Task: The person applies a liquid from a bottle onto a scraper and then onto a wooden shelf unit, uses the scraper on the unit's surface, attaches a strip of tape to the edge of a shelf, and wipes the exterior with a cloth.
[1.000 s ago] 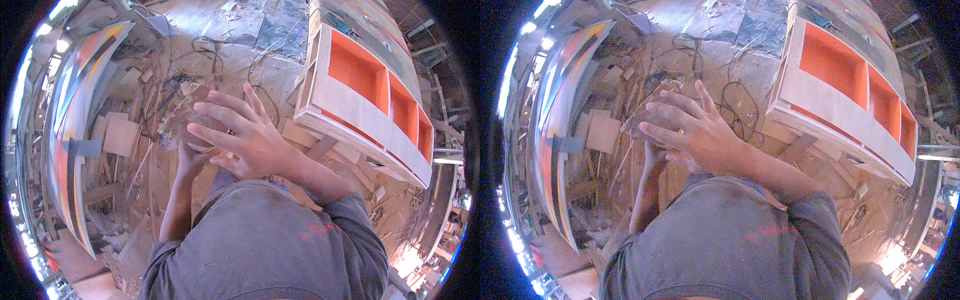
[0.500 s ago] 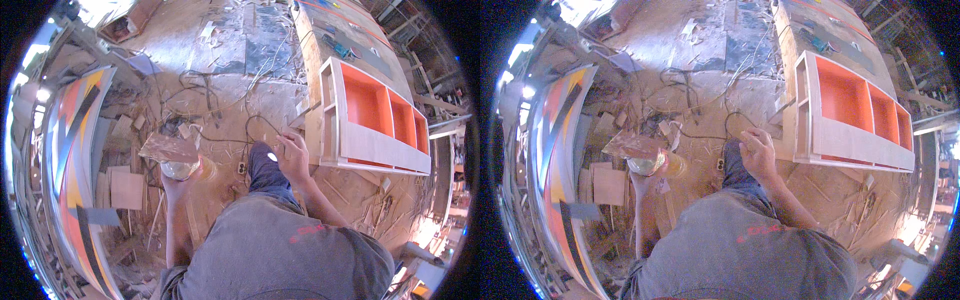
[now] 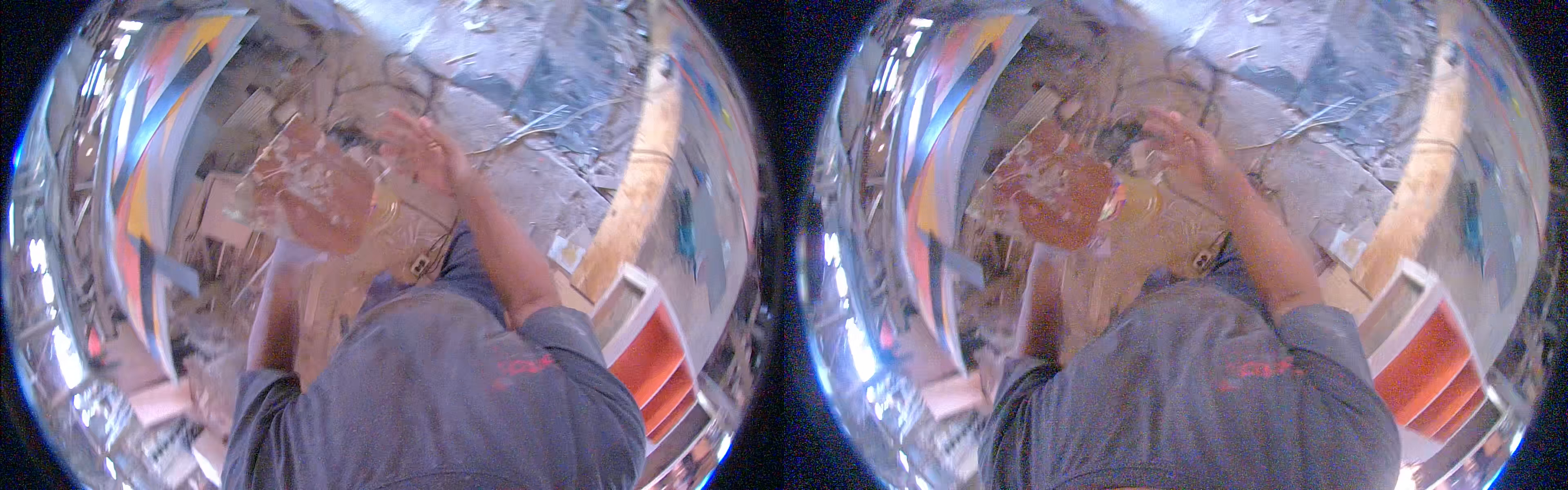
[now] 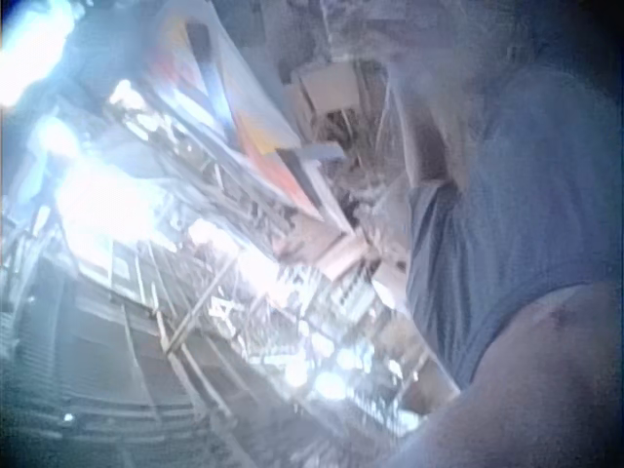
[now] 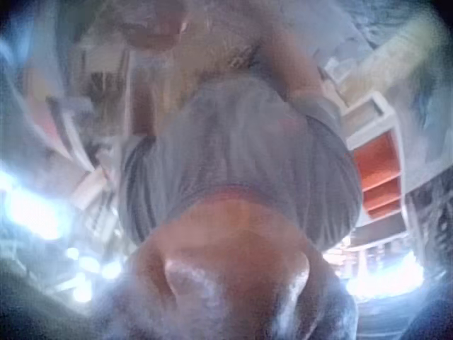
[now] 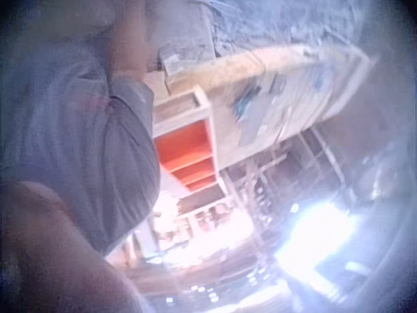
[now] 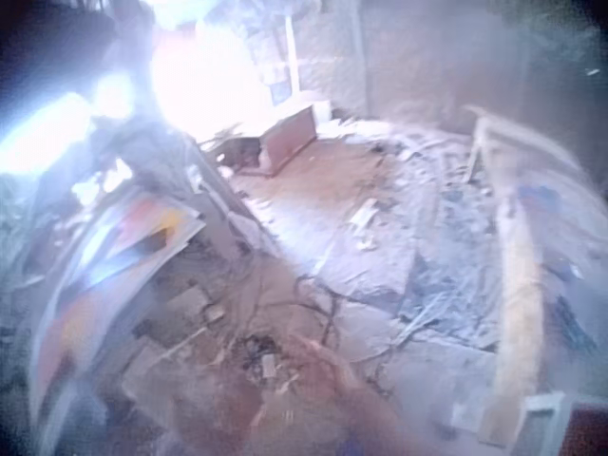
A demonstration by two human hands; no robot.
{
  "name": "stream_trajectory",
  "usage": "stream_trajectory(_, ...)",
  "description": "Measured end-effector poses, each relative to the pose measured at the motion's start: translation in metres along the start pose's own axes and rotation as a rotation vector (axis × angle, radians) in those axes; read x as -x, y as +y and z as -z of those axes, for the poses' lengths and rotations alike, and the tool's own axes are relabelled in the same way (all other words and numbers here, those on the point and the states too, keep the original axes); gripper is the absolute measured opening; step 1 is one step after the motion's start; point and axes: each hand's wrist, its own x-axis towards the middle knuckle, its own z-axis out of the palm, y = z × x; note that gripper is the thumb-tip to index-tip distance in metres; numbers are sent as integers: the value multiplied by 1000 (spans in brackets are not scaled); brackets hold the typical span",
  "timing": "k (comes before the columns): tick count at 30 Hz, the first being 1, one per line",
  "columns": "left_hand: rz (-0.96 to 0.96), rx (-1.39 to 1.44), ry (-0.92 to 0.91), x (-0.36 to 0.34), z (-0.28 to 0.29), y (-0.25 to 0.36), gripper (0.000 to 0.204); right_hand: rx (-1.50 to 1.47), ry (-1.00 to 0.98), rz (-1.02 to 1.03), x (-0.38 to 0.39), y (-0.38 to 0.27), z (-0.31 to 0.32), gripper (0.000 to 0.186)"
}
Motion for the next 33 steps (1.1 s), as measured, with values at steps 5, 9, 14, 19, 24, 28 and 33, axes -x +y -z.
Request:
stream_trajectory(5,73,21,130,-54,-13,0,90,661,-94,557,12,-125,-26,88)
stream_trajectory(9,105,97,160,-128,-42,13,98,1082,-270,773,-13,-209,-26,74)
stream_trajectory(14,130,232,267,-211,-95,99,94,1069,-208,835,-38,-291,5,36)
stream_trajectory(19,-87,186,175,-329,-133,194,72,1132,339,1094,-78,-371,53,25)
stream_trajectory(24,-97,244,124,-448,-100,201,68,438,821,752,-129,-493,146,37)
stream_trajectory(28,-182,406,99,-579,-67,207,65,171,988,787,-164,-573,224,39)
stream_trajectory(33,-178,269,-87,-747,-100,231,64,27,1364,651,-103,-591,327,39)
